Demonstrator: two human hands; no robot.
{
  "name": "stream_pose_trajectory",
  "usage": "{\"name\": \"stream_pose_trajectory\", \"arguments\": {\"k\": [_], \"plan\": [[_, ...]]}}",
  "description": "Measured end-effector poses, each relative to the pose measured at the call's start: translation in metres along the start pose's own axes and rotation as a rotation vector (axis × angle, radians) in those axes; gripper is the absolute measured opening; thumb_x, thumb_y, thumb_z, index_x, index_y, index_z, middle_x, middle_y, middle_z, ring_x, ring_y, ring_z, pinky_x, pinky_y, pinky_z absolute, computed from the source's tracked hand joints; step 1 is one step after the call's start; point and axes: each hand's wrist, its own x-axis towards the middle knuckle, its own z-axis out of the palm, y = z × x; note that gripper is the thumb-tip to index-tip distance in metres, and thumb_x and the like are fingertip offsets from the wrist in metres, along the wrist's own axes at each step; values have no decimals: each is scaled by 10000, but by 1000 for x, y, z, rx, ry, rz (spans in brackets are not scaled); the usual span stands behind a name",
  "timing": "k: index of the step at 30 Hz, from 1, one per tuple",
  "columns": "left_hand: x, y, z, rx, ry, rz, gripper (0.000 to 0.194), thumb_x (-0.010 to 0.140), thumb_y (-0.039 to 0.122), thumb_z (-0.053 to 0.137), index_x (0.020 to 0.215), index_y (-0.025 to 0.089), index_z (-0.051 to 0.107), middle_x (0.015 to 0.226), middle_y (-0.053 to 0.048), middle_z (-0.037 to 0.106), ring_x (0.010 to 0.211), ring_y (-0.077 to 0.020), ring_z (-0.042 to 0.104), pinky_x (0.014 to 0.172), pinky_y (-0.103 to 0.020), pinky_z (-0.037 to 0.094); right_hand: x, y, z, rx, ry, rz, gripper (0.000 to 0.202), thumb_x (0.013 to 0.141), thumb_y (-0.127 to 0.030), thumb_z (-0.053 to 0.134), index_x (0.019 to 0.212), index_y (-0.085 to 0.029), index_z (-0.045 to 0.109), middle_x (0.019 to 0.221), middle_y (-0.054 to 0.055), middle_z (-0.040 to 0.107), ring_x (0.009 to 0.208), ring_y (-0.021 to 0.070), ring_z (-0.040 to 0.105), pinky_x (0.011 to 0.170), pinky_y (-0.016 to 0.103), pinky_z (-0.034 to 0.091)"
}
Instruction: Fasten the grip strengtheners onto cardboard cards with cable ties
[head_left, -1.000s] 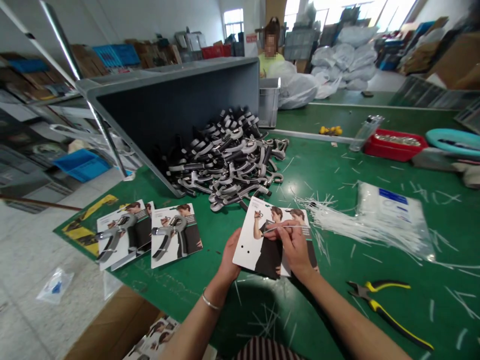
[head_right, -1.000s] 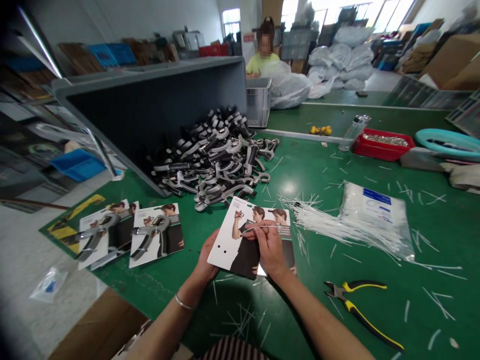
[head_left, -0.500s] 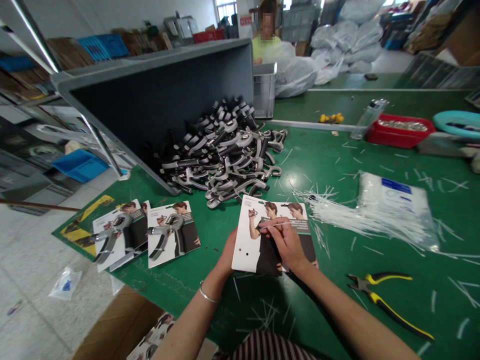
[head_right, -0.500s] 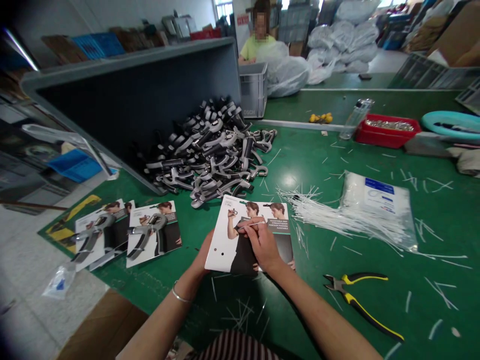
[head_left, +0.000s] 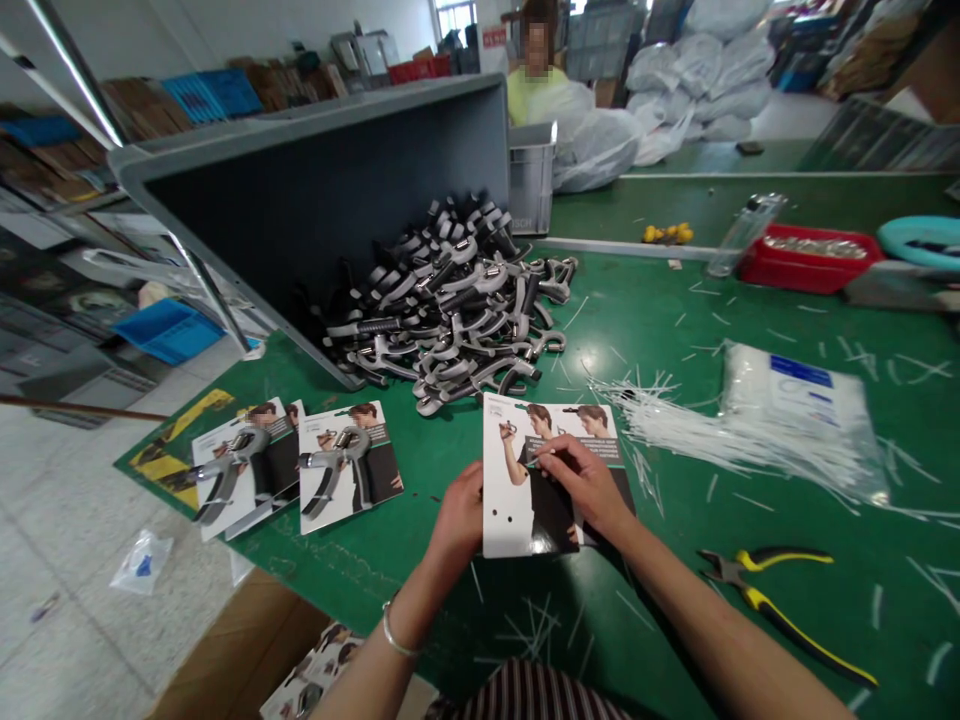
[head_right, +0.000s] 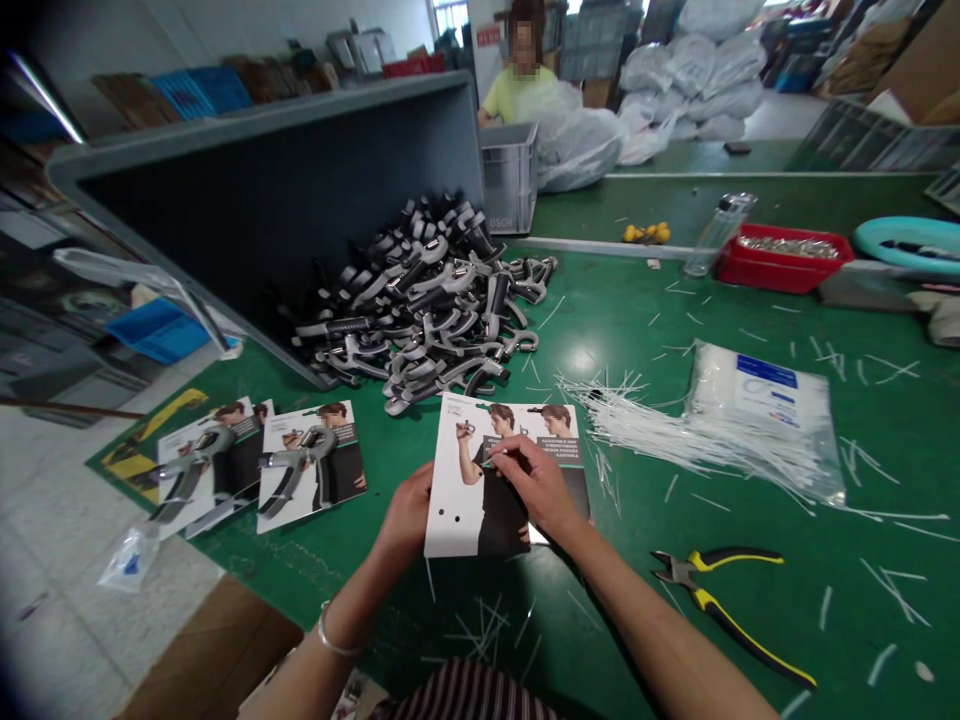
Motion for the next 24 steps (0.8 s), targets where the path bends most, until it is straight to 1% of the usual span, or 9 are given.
{"name": "stream_pose_trajectory", "arguments": {"k": [2, 4, 6, 9, 12, 14, 16, 20, 24], "plan": [[-1, 4, 5, -27, 99, -13, 209, 667, 126, 687, 829, 222, 777, 902, -60, 685, 866, -241, 588, 820, -299, 454, -1, -1, 1, -13, -3, -16, 170, 944, -383, 545, 985, -234, 617, 860, 14, 652, 790, 181, 610, 757, 305, 475], [-2, 5, 9, -19, 142, -12, 225, 672, 128, 675, 851, 220, 777, 923, -58, 675, 887, -239, 587, 818, -289, 456, -2, -3, 1, -72, -2, -55, 169, 946, -373, 538, 974, -227, 618, 893, 25, 657, 832, 188, 613, 785, 311, 467], [-2, 4, 12, -16, 124, -35, 200, 708, 149, 650, 861, 203, 767, 880, -51, 674, 839, -222, 586, 775, -276, 458, -3, -4, 2, -138, 13, -94, 158, 949, -354, 529, 958, -224, 618, 908, 31, 656, 852, 191, 610, 800, 314, 458], [-1, 2, 12, -34, 98, -114, 155, 759, 189, 615, 853, 169, 737, 710, -24, 649, 667, -176, 533, 641, -246, 425, -5, -2, 4, -202, 39, -146, 134, 955, -317, 510, 949, -224, 607, 914, 31, 649, 867, 195, 606, 818, 317, 449], [-1, 2, 12, -37, 75, -135, 100, 743, 186, 611, 703, 142, 691, 609, -8, 599, 578, -141, 461, 570, -234, 372, -6, -1, 6, -228, 59, -182, 114, 956, -286, 499, 955, -227, 598, 925, 32, 645, 874, 195, 604, 825, 317, 452], [-1, 2, 12, -38, 44, -128, 141, 720, 184, 615, 590, 137, 640, 571, -6, 571, 556, -129, 430, 557, -235, 355, -6, -1, 7, -230, 63, -196, 108, 953, -265, 496, 961, -228, 598, 927, 33, 645, 872, 194, 605, 824, 318, 458], [-2, 1, 13, -54, 47, -128, 164, 715, 199, 614, 563, 138, 619, 563, -4, 560, 553, -125, 418, 555, -236, 348, -5, -3, 6, -225, 31, -223, 144, 958, -235, 469, 966, -230, 613, 928, 37, 644, 882, 195, 605, 830, 325, 462], [-3, -7, 14, -133, 86, -138, 101, 708, 211, 620, 641, 139, 642, 589, 4, 566, 562, -123, 420, 550, -229, 341, -3, -6, 5, -232, -68, -320, 262, 967, -173, 399, 981, -234, 653, 942, 55, 638, 949, 207, 588, 878, 364, 456], [-1, -17, 12, -164, 88, -122, 78, 685, 175, 633, 616, 141, 625, 603, 6, 571, 561, -117, 427, 553, -228, 345, -3, -6, 5, -276, -110, -333, 208, 949, -187, 475, 1045, -238, 652, 985, 69, 641, 984, 217, 584, 897, 388, 465]]}}
